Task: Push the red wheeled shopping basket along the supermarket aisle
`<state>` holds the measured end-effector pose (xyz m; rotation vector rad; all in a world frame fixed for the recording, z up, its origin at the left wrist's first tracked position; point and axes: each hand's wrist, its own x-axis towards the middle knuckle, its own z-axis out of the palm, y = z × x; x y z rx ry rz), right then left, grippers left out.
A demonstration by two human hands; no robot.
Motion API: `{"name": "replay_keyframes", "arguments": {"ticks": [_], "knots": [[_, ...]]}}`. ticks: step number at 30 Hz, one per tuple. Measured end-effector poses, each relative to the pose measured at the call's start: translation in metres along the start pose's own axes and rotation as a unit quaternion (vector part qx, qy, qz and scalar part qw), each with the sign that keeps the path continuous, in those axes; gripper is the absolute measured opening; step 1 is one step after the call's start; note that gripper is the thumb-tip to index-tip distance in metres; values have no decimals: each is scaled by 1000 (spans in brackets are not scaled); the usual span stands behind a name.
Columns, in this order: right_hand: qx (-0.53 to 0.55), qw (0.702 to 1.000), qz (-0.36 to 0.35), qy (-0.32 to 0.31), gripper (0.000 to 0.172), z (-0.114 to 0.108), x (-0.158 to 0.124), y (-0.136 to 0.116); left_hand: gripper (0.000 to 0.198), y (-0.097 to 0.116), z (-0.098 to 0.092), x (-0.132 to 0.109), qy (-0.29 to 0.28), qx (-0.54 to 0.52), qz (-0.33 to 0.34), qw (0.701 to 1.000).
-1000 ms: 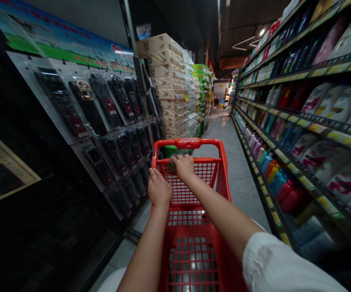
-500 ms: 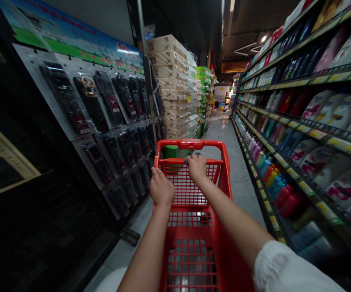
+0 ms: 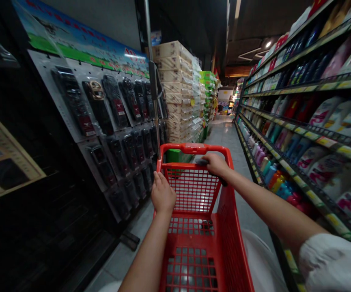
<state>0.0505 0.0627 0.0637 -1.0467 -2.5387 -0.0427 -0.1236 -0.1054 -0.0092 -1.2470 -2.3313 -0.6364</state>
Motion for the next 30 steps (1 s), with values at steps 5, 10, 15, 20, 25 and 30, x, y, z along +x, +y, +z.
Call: {"name": "replay_keyframes", "arguments": {"ticks": [5, 10, 15, 20, 25, 30], "knots": [[16, 992, -13, 125, 54, -24, 50, 8, 63, -1, 5, 0, 8, -14, 8, 1000], [-42, 993, 104, 18, 35, -10, 82, -7, 63, 5, 6, 0, 0, -20, -3, 1000], [-71, 997, 42, 11, 34, 8, 100, -56, 63, 11, 7, 0, -5, -15, -1, 1000], [-82, 996, -43, 14, 41, 9, 88, -50, 63, 8, 4, 2, -27, -17, 1, 999], [-54, 994, 68, 59, 43, -4, 56, 4, 62, 6, 3, 4, -22, -58, -18, 998], [-49, 983, 172, 46, 37, -6, 67, -2, 63, 11, 4, 4, -20, -64, -24, 997]]}}
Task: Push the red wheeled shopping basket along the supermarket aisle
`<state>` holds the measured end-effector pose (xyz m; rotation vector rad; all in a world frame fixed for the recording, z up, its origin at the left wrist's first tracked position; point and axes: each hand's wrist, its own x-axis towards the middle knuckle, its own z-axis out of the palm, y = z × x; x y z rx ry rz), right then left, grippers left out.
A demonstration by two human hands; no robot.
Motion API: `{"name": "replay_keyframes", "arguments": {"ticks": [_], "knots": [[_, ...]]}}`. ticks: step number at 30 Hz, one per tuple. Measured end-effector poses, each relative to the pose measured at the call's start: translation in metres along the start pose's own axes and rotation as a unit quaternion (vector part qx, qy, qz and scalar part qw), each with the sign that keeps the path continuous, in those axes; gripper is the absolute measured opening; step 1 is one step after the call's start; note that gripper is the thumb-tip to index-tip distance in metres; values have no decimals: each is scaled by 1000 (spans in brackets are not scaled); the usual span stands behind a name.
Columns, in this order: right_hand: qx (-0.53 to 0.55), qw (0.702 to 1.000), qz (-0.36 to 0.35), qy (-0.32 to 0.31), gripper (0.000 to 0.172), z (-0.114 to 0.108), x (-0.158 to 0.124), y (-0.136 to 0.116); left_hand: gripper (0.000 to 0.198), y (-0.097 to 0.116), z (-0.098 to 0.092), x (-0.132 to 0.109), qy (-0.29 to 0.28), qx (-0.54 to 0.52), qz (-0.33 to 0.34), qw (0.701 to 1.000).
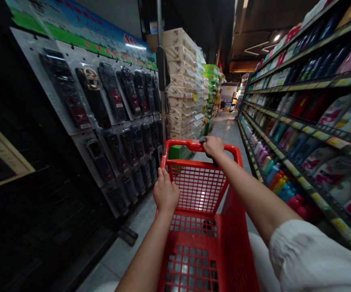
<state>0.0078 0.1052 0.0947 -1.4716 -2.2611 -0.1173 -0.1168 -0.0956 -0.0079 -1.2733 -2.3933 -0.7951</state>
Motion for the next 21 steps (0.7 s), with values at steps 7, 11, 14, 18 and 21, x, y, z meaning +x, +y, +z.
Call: {"name": "replay_keyframes", "arguments": {"ticks": [7, 11, 14, 18, 21], "knots": [[-39, 979, -200, 8, 43, 16, -2, -48, 64, 1, -2, 0, -8, 41, 17, 999], [-57, 953, -298, -7, 53, 12, -3, -20, 61, -1, -7, 1, -14, 59, 18, 998], [-68, 947, -314, -22, 60, 6, -3, 15, 60, -1, -10, 2, -20, 61, 13, 998], [-85, 959, -269, -15, 68, -2, -4, 62, 60, -1, -12, 3, -23, 53, 9, 998], [-126, 968, -212, -46, 67, -11, -3, 86, 60, 0, -12, 3, -23, 51, 8, 998]]}}
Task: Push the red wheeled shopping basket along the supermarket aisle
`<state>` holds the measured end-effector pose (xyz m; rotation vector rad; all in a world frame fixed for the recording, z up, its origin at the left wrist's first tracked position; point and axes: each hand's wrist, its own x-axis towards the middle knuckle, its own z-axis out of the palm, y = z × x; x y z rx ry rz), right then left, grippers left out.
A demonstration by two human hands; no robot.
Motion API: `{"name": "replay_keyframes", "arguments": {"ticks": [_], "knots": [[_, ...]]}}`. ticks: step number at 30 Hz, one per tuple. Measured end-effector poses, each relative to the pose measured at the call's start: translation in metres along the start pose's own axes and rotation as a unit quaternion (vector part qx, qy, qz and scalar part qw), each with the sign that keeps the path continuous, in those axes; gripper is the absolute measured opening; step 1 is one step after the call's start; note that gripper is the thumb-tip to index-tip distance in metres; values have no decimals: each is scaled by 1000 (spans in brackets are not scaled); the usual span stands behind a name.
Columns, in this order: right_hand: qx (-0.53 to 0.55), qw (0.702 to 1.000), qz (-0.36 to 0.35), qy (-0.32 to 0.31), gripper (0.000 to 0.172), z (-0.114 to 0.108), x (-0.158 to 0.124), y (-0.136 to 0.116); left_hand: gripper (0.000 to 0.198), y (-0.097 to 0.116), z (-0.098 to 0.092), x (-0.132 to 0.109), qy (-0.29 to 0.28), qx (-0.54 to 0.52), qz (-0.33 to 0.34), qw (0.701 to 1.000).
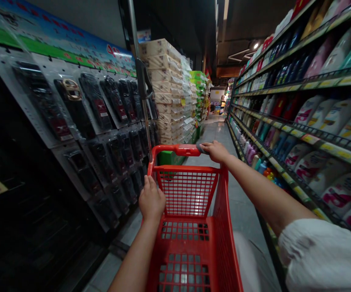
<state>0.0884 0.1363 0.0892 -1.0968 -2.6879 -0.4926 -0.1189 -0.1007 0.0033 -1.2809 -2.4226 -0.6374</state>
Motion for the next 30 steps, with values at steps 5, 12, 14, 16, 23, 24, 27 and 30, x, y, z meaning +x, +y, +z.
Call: {"name": "replay_keyframes", "arguments": {"ticks": [5, 12, 14, 16, 23, 24, 27, 30], "knots": [[-52, 996, -10, -72, 58, -14, -8, 18, 60, 0, 0, 1, -1, 2, 5, 1000], [-44, 995, -18, -86, 38, -20, -45, 28, 61, -1, -2, 3, -5, -5, -3, 1000], [-44, 995, -13, -87, 39, -18, -62, 19, 61, -1, -3, 3, -6, -6, -3, 1000], [-50, 995, -3, -84, 40, -15, -80, 3, 61, -1, -3, 3, -8, -6, -4, 1000], [-11, 994, -68, -84, 35, -18, -127, -33, 61, -1, -3, 2, 1, -1, -9, 1000], [16, 993, -79, -86, 34, -22, -125, -31, 61, -1, -3, 1, 4, -2, -10, 1000], [133, 987, -86, -36, 41, -33, -101, -21, 61, -2, -3, 1, 10, -6, -16, 1000], [200, 974, -72, 78, 58, -38, -57, -20, 60, -3, -2, 0, 15, -6, -19, 1000]]}}
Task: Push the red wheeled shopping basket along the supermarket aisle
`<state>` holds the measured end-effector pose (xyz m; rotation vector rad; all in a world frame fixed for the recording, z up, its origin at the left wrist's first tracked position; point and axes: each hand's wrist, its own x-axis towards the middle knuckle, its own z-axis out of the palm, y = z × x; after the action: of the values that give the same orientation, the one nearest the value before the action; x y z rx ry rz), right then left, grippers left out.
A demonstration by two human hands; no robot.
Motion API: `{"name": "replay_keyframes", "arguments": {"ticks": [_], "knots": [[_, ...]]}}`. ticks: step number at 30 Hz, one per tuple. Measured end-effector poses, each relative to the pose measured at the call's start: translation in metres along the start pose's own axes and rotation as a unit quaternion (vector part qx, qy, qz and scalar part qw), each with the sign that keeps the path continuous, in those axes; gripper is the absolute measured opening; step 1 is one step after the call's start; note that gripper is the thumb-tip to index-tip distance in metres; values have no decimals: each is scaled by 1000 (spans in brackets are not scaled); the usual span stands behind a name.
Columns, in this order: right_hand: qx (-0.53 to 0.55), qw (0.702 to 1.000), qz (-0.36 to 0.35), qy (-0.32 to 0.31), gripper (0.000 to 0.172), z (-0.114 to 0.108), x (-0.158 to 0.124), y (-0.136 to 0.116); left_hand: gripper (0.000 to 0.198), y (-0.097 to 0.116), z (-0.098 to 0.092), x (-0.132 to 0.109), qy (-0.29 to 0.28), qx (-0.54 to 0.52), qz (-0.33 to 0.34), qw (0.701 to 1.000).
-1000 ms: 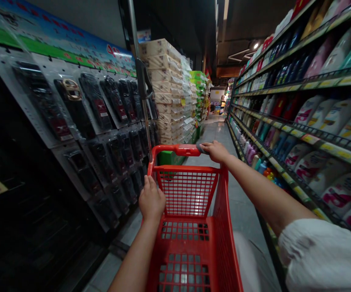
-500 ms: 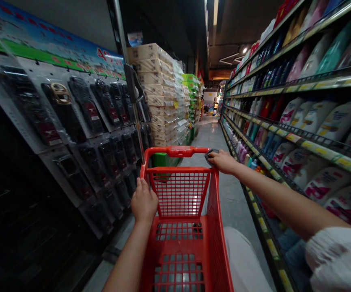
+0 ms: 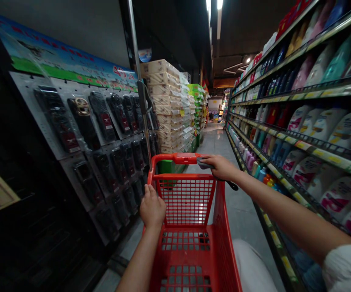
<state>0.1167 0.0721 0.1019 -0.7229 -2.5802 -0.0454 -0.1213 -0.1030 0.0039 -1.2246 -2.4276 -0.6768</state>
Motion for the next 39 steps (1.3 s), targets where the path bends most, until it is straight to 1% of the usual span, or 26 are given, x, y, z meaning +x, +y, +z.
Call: {"name": "replay_keyframes", "arguments": {"ticks": [2, 3, 5, 7, 9, 11, 16, 20, 23, 27, 30, 32, 33, 34, 36, 38, 39], "knots": [[-8, 999, 17, 45, 64, 10, 28, 0, 60, -1, 2, 0, 0, 0, 0, 1000], [-16, 998, 36, 48, 64, 18, 40, -1, 60, -1, 3, -1, 2, -2, -1, 1000], [-35, 995, 90, 29, 60, 34, 60, -6, 61, -2, 6, -1, 5, -7, 2, 1000], [-57, 987, 148, 7, 50, 49, 76, -15, 62, -4, 9, -2, 8, -14, 5, 1000], [-82, 979, 185, -3, 41, 59, 90, -27, 63, -4, 12, -4, 11, -21, 4, 1000], [-98, 978, 186, -11, 36, 64, 106, -39, 64, -4, 13, -5, 14, -27, 2, 1000], [-102, 984, 140, -51, 35, 75, 149, -71, 64, -3, 13, -7, 9, -42, -6, 999], [-97, 987, 117, -45, 37, 89, 172, -93, 66, -3, 14, -8, 4, -52, -5, 999], [-85, 992, 86, -35, 38, 98, 176, -105, 66, -3, 14, -9, 4, -52, -4, 999], [-45, 999, 17, -14, 42, 110, 171, -111, 66, -1, 12, -9, -4, -56, -14, 998], [40, 998, -43, -18, 49, 119, 161, -111, 66, 1, 9, -8, -15, -57, -20, 998], [104, 993, -55, -15, 53, 123, 153, -111, 67, 1, 7, -8, -19, -60, -19, 998], [130, 990, -47, -9, 54, 123, 148, -111, 67, 1, 7, -8, -19, -61, -18, 998], [150, 988, -33, 2, 53, 123, 142, -112, 67, 1, 7, -9, -17, -63, -17, 998], [171, 984, -15, 46, 51, 121, 132, -114, 66, 1, 8, -9, -11, -68, -14, 998], [165, 981, -28, 99, 50, 118, 122, -116, 65, 1, 10, -9, -5, -72, -15, 997], [148, 982, -42, 111, 52, 117, 118, -118, 64, 1, 11, -9, -4, -73, -16, 997]]}}
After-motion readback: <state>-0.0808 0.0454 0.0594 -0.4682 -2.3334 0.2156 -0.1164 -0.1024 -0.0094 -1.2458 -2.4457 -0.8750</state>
